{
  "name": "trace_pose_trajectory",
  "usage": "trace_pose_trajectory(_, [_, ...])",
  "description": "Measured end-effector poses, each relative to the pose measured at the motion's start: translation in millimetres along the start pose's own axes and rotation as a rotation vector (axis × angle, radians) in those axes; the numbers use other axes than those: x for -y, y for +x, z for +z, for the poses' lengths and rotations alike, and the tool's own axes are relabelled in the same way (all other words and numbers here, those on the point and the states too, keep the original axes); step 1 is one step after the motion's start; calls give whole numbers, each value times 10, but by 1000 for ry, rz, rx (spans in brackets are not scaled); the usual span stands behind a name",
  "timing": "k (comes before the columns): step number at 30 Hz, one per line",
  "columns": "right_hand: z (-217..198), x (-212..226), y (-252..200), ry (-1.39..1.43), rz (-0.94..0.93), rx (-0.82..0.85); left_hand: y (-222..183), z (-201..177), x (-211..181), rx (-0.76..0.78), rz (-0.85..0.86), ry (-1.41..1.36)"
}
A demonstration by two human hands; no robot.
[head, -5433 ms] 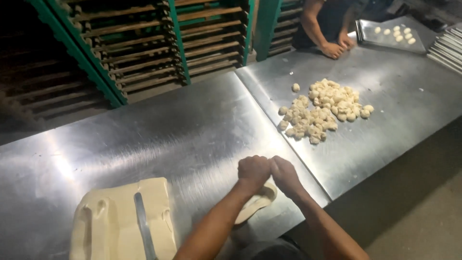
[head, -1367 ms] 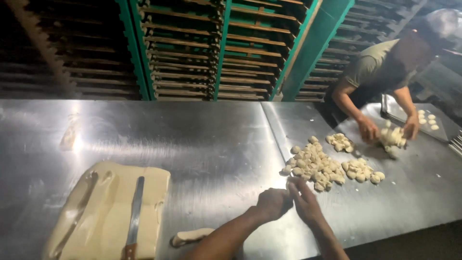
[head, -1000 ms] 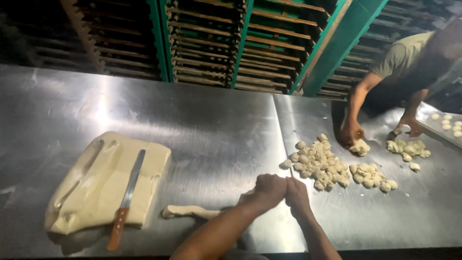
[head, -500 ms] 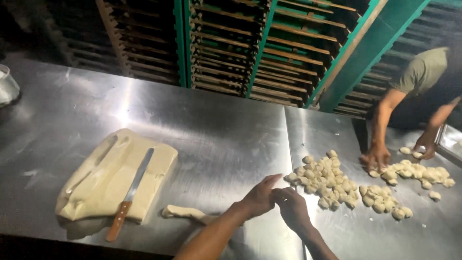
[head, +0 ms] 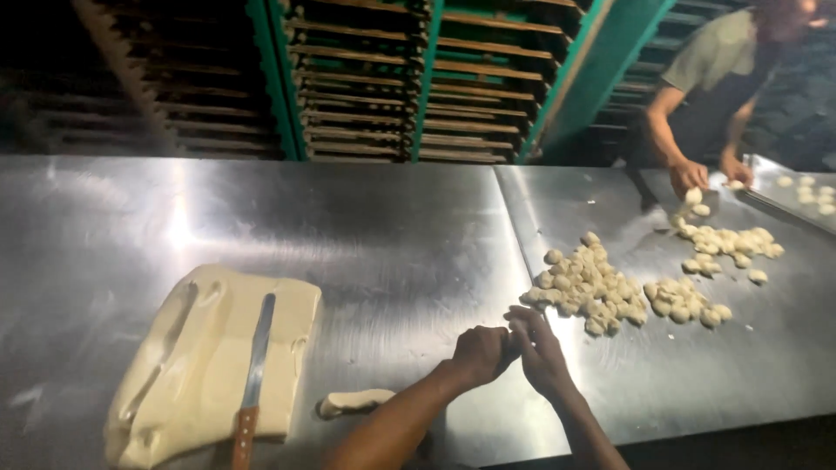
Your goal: The person cuts and portions large sheets of bread dough into small uniform balls on a stainless steel work table.
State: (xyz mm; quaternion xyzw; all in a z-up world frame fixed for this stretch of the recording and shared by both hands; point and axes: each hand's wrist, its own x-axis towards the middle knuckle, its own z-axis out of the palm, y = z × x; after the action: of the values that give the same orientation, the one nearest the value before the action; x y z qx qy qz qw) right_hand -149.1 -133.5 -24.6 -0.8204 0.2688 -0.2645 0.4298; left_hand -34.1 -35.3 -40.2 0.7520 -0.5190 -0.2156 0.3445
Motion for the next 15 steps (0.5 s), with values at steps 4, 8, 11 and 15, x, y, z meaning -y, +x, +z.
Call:
trace_pose_trajectory(4, [267, -41, 24, -302, -235, -142, -53, -159, -66, -52, 119, 110])
trace_pose_trajectory(8, [478, 2, -53, -102, 88, -361, 5, -305, 170, -48, 142, 265])
trace_pose_trajectory(11, [523, -40, -298, 216, 398, 99, 104, -313, 698, -18, 235, 435])
trace_pose_trajectory(15, [279, 601, -266, -237, 6, 432, 210, -233, 1229, 91, -279, 241])
